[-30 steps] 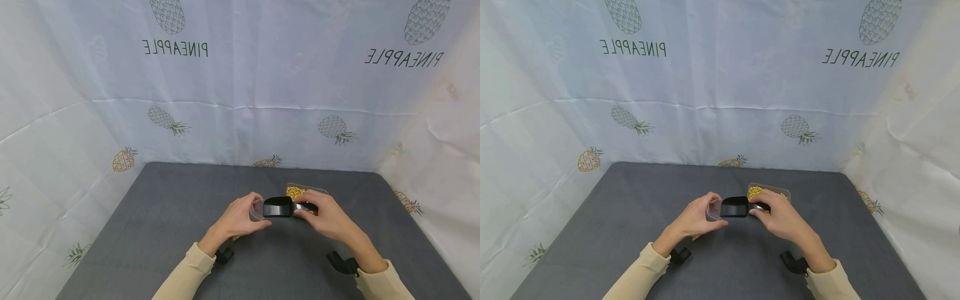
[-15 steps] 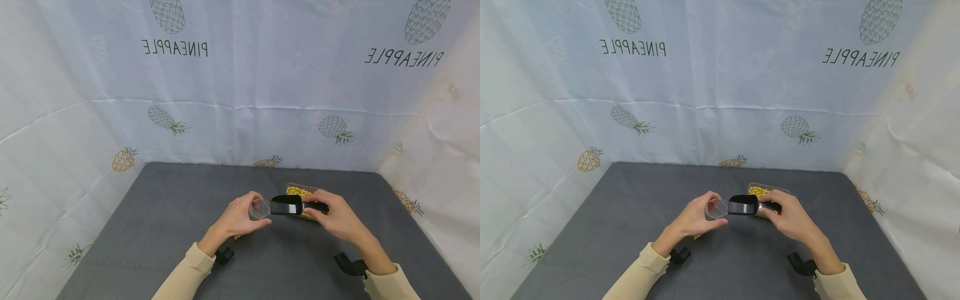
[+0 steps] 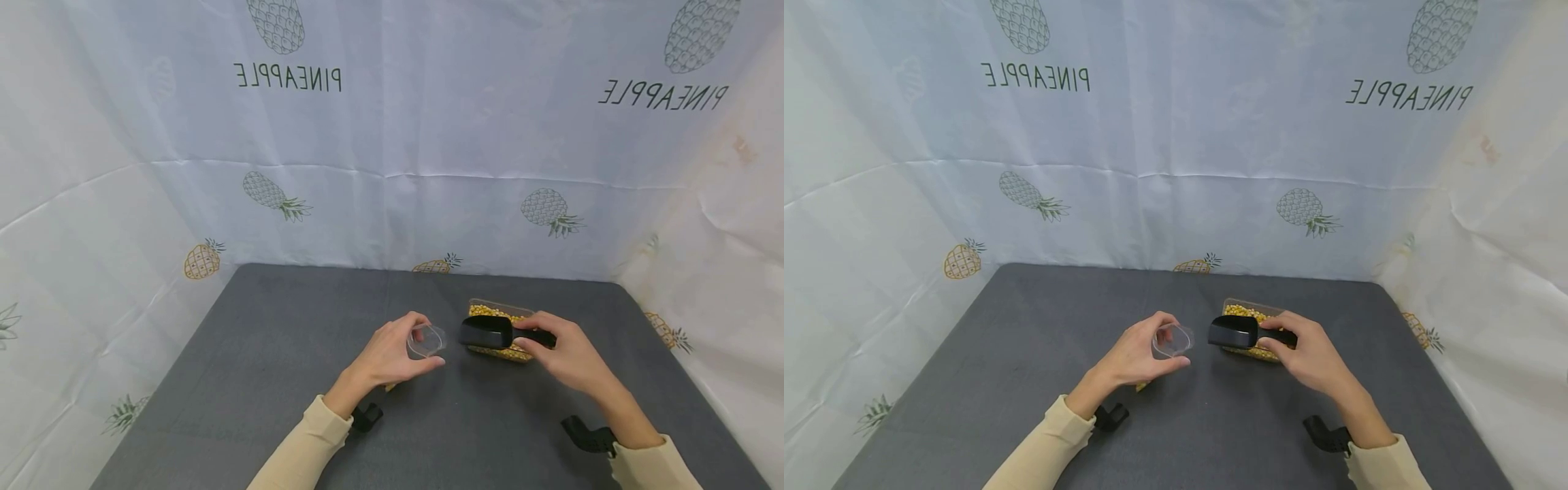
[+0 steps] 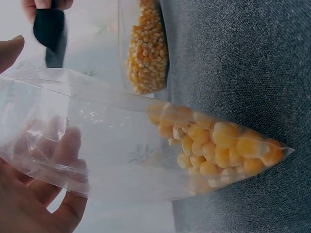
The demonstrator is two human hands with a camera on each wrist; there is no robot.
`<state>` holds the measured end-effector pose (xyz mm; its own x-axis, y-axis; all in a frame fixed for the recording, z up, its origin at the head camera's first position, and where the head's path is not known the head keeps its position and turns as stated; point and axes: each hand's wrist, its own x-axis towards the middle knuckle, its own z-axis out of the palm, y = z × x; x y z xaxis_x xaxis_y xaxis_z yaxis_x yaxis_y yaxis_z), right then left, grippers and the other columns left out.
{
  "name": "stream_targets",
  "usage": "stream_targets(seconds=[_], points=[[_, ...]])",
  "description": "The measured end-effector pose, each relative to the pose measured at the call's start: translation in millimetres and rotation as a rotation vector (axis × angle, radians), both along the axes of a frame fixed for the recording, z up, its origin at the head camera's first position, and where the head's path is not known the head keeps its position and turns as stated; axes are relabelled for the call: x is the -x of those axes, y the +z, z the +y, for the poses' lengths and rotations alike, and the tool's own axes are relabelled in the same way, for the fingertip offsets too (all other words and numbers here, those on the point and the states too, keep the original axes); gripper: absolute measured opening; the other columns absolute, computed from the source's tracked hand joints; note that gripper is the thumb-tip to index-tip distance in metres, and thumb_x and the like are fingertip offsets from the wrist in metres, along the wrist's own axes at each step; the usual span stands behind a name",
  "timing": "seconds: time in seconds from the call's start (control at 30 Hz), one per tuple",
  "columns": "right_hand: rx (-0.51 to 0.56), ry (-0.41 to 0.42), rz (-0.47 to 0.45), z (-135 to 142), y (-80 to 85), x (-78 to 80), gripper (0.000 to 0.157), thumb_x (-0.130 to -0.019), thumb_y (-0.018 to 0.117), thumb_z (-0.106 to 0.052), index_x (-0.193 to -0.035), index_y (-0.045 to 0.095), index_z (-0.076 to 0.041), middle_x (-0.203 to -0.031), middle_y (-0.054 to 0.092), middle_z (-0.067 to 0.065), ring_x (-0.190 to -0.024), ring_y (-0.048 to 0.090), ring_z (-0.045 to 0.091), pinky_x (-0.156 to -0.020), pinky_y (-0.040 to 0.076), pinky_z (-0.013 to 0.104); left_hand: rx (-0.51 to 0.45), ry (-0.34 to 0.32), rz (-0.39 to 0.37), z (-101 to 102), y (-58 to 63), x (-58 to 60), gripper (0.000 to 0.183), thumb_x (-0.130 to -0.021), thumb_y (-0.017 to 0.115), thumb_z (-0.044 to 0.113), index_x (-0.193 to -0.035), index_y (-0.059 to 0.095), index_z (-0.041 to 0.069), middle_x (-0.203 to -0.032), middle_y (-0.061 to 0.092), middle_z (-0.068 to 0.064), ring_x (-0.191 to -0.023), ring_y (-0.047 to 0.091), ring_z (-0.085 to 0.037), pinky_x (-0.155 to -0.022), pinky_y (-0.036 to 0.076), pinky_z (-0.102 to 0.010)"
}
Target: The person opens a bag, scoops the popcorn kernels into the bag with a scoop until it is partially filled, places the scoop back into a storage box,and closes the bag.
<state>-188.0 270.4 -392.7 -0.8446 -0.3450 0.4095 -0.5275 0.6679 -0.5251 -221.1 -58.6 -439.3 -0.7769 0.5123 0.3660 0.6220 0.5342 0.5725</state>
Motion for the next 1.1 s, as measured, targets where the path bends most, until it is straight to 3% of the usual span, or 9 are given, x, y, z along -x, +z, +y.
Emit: stream_targets(seconds=[0.37, 0.67, 0.97, 1.1], points=[[-0.057, -0.088, 0.011, 28.6, -7.0, 7.8, 0.024, -0.092, 0.076, -0.010, -0.115, 0.073, -0.011, -0.108, 0.069, 0.000, -0.096, 0.064, 0.023, -0.077, 0.051, 0.036, -0.011, -0.015, 0.017, 0.2, 1.6, 1.2, 0.059, -0.087, 0.076, 0.047, -0.130, 0.057, 0.012, -0.098, 0.063, 0.000, -0.072, 0.050, -0.006, -0.065, 0.043, -0.026], [-0.104, -0.106, -0.007, 43.2, -11.2, 13.4, 0.021, -0.093, 0.075, -0.013, -0.114, 0.073, -0.009, -0.108, 0.069, 0.005, -0.094, 0.064, 0.024, -0.073, 0.051, 0.035, -0.004, -0.001, 0.015, 0.0, 1.9, 0.9, 0.059, -0.087, 0.077, 0.048, -0.130, 0.057, 0.013, -0.096, 0.060, 0.007, -0.070, 0.049, -0.005, -0.064, 0.043, -0.026], [-0.117, -0.120, -0.096, 53.1, -15.5, 15.8, 0.023, -0.096, 0.072, -0.016, -0.117, 0.071, -0.005, -0.112, 0.068, 0.011, -0.104, 0.063, 0.039, -0.082, 0.050, 0.057, -0.015, -0.002, 0.015, 0.5, 0.5, 0.5, 0.057, -0.087, 0.077, 0.047, -0.129, 0.057, 0.013, -0.095, 0.060, 0.008, -0.070, 0.049, -0.005, -0.064, 0.043, -0.026], [-0.116, -0.132, -0.137, 57.0, -17.7, 16.8, 0.026, -0.098, 0.070, -0.017, -0.118, 0.070, -0.002, -0.115, 0.067, 0.017, -0.108, 0.061, 0.044, -0.085, 0.048, 0.061, -0.019, -0.005, 0.007, 0.4, 0.5, -0.4, 0.057, -0.087, 0.076, 0.047, -0.129, 0.058, 0.013, -0.095, 0.059, 0.008, -0.070, 0.049, -0.005, -0.064, 0.043, -0.026]])
